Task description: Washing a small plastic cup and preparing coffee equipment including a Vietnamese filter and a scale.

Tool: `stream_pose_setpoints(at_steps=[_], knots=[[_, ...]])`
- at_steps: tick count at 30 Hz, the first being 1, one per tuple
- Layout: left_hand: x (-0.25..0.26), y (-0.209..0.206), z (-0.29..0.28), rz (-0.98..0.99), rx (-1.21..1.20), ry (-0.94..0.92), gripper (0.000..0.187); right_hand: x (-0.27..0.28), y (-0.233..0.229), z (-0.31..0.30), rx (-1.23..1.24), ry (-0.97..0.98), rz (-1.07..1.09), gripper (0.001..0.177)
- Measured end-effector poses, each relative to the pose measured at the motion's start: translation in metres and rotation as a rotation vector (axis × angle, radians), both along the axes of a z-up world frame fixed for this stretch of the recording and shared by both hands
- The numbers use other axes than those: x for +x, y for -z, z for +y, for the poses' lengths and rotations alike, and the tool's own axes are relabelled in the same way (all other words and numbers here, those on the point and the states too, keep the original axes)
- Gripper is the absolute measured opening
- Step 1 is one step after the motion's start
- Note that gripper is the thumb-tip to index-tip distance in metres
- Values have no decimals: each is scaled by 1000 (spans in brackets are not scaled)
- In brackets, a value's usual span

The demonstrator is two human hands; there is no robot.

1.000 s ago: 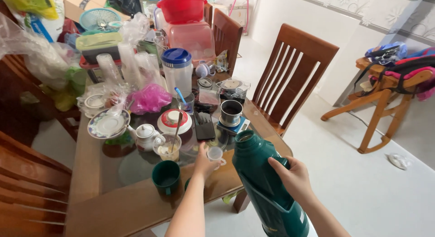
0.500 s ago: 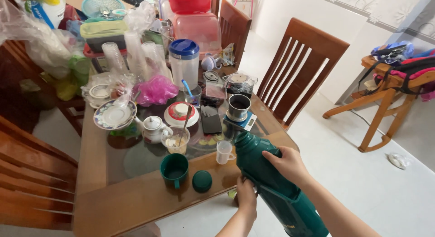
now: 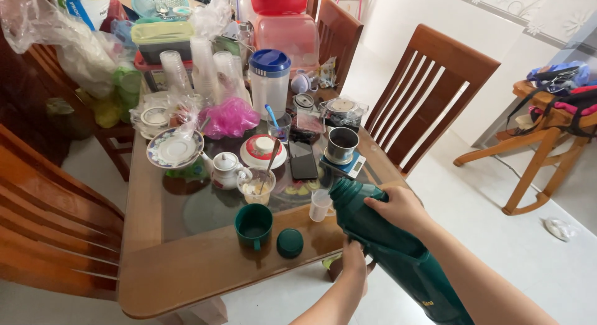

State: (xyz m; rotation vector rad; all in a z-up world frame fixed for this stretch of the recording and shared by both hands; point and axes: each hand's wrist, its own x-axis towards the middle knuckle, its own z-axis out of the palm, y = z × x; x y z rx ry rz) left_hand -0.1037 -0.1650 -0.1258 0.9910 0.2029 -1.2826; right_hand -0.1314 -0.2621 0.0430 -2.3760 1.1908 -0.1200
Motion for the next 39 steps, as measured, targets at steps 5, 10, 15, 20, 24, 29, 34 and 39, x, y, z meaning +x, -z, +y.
stream_pose_setpoints(at_steps=[5, 10, 15, 20, 24, 29, 34, 39], knots=[[1, -10, 3, -10, 19, 53, 57, 4, -2, -3, 39, -40, -28, 38], [-3, -12, 2, 36, -37, -5, 56, 11, -4, -5, 23, -57, 43, 42], [-3, -34, 11, 89, -15, -11, 54, 17, -2, -10, 8, -79, 136, 47], [-8, -21, 4, 119, -82, -51, 50, 20, -4, -13, 9, -79, 156, 47], [-11, -7, -2, 151, -126, -64, 48, 22, -1, -18, -43, -124, 175, 48], [-15, 9, -10, 190, -147, -105, 40, 24, 0, -21, -64, -137, 197, 50], [-14, 17, -13, 188, -168, -123, 38, 26, 6, -27, -91, -169, 176, 52], [-14, 21, -17, 191, -197, -146, 37, 27, 3, -27, -71, -153, 190, 52]])
